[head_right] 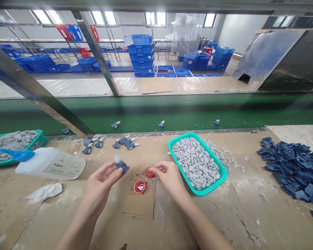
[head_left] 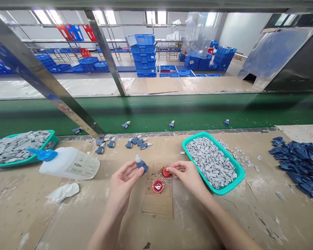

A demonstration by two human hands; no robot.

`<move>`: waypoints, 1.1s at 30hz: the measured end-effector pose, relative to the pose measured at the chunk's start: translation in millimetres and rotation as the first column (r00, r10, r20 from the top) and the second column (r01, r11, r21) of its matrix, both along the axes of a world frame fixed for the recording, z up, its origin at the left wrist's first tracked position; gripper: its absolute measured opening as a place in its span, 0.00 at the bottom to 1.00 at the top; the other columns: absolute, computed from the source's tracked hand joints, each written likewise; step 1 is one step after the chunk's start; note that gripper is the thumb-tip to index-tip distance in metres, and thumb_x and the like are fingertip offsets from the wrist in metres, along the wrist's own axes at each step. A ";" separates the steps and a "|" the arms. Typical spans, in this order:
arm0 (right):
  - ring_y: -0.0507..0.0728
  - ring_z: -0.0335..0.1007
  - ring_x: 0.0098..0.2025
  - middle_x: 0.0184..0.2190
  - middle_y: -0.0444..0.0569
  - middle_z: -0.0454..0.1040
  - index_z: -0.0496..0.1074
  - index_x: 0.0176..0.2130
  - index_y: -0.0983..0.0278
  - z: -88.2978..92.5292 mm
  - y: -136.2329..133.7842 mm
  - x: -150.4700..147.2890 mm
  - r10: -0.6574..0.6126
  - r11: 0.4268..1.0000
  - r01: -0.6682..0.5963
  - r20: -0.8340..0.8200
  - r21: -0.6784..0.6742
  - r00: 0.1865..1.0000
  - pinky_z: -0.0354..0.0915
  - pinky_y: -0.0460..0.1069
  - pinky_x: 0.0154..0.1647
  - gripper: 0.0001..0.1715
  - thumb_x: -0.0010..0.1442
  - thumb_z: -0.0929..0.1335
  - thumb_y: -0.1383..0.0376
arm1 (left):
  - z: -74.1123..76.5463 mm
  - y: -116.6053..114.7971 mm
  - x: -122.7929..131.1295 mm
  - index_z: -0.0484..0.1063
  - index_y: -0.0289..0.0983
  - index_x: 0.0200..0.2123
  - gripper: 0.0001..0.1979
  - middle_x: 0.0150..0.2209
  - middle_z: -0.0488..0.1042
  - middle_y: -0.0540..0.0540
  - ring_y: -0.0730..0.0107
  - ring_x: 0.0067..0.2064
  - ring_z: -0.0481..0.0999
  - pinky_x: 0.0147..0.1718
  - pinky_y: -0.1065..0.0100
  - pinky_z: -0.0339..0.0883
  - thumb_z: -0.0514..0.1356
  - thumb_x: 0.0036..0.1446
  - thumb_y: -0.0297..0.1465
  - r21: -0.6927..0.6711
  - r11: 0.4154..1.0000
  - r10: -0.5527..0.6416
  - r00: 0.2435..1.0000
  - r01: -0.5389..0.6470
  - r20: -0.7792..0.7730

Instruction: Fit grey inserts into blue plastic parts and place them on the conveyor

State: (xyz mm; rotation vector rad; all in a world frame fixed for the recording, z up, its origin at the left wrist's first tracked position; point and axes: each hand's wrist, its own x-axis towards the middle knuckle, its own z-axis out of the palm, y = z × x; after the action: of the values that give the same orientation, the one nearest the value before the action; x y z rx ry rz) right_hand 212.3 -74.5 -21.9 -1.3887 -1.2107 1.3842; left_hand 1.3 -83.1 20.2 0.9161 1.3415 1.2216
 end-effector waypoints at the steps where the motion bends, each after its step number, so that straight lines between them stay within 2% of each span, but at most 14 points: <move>1: 0.58 0.74 0.29 0.28 0.52 0.79 0.76 0.31 0.66 0.3 -0.8 -0.1 -0.001 1.000 0.001 0.025 -0.003 1.000 0.68 0.49 0.29 0.16 0.51 0.71 0.55 | -2.2 -6.3 -0.7 0.72 0.35 0.43 0.23 0.42 0.78 0.41 0.60 0.46 0.76 0.48 0.63 0.69 0.70 0.42 0.33 -0.015 1.000 0.025 1.000 -0.025 0.014; 5: 0.58 0.74 0.28 0.26 0.52 0.78 0.75 0.29 0.66 3.6 -4.1 -0.5 -0.019 1.000 0.021 0.117 -0.010 0.993 0.68 0.50 0.29 0.16 0.49 0.72 0.54 | -9.3 -23.6 1.2 0.72 0.36 0.42 0.21 0.41 0.79 0.43 0.64 0.45 0.76 0.46 0.69 0.69 0.70 0.42 0.32 -0.039 0.995 0.097 0.994 -0.095 0.049; 10: 0.57 0.74 0.28 0.25 0.52 0.78 0.75 0.28 0.66 4.2 -6.0 -1.2 -0.017 1.000 0.016 0.151 0.011 0.988 0.67 0.49 0.30 0.16 0.50 0.71 0.54 | -12.7 -32.9 8.3 0.72 0.38 0.42 0.20 0.39 0.80 0.46 0.67 0.42 0.78 0.43 0.72 0.70 0.69 0.43 0.30 -0.053 0.994 0.095 0.993 -0.091 0.072; 16: 0.54 0.70 0.25 0.24 0.52 0.77 0.75 0.28 0.67 4.3 -4.7 0.7 0.010 0.999 -0.010 0.012 -0.046 1.000 0.66 0.48 0.28 0.16 0.49 0.72 0.55 | -17.4 -32.5 22.5 0.72 0.37 0.37 0.16 0.38 0.80 0.45 0.66 0.41 0.79 0.44 0.70 0.71 0.70 0.42 0.29 -0.041 0.996 0.085 0.990 -0.081 0.108; 20: 0.52 0.68 0.24 0.24 0.50 0.76 0.74 0.28 0.68 20.9 -9.0 0.3 -0.008 0.996 -0.005 -0.147 -0.087 0.989 0.66 0.47 0.28 0.16 0.48 0.73 0.56 | -21.3 -31.0 34.1 0.73 0.36 0.38 0.16 0.38 0.80 0.42 0.63 0.41 0.79 0.43 0.67 0.72 0.69 0.43 0.28 -0.041 0.998 0.050 0.989 -0.045 0.140; 24: 0.51 0.68 0.24 0.24 0.49 0.75 0.74 0.28 0.68 37.7 -17.4 -3.9 0.005 0.997 -0.022 -0.232 -0.074 0.973 0.66 0.46 0.27 0.15 0.49 0.73 0.57 | -20.1 -29.9 42.8 0.73 0.35 0.37 0.15 0.40 0.80 0.41 0.61 0.43 0.79 0.45 0.65 0.72 0.69 0.43 0.27 -0.020 1.000 0.006 0.985 -0.003 0.175; 28: 0.51 0.68 0.25 0.24 0.49 0.75 0.73 0.28 0.68 40.3 -21.0 -7.7 0.033 0.997 -0.048 -0.236 -0.058 0.971 0.66 0.46 0.27 0.14 0.49 0.73 0.58 | -17.1 -29.5 46.1 0.74 0.35 0.35 0.14 0.39 0.80 0.41 0.60 0.43 0.79 0.43 0.65 0.73 0.69 0.43 0.27 -0.007 1.000 -0.002 0.983 0.004 0.182; 33: 0.51 0.66 0.23 0.22 0.46 0.73 0.69 0.29 0.66 37.8 -21.4 -5.5 0.127 0.988 -0.139 -0.147 -0.070 0.981 0.63 0.45 0.25 0.15 0.50 0.73 0.57 | -16.9 -30.7 47.3 0.76 0.35 0.34 0.13 0.38 0.81 0.41 0.58 0.42 0.79 0.43 0.63 0.74 0.69 0.41 0.27 -0.006 1.000 -0.027 0.991 0.028 0.127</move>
State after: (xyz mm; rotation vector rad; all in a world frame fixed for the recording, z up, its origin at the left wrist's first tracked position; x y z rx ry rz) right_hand 206.8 -95.9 15.9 -1.2576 -1.1833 1.6122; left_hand 48.6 -113.8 3.3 0.8343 1.2278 1.2316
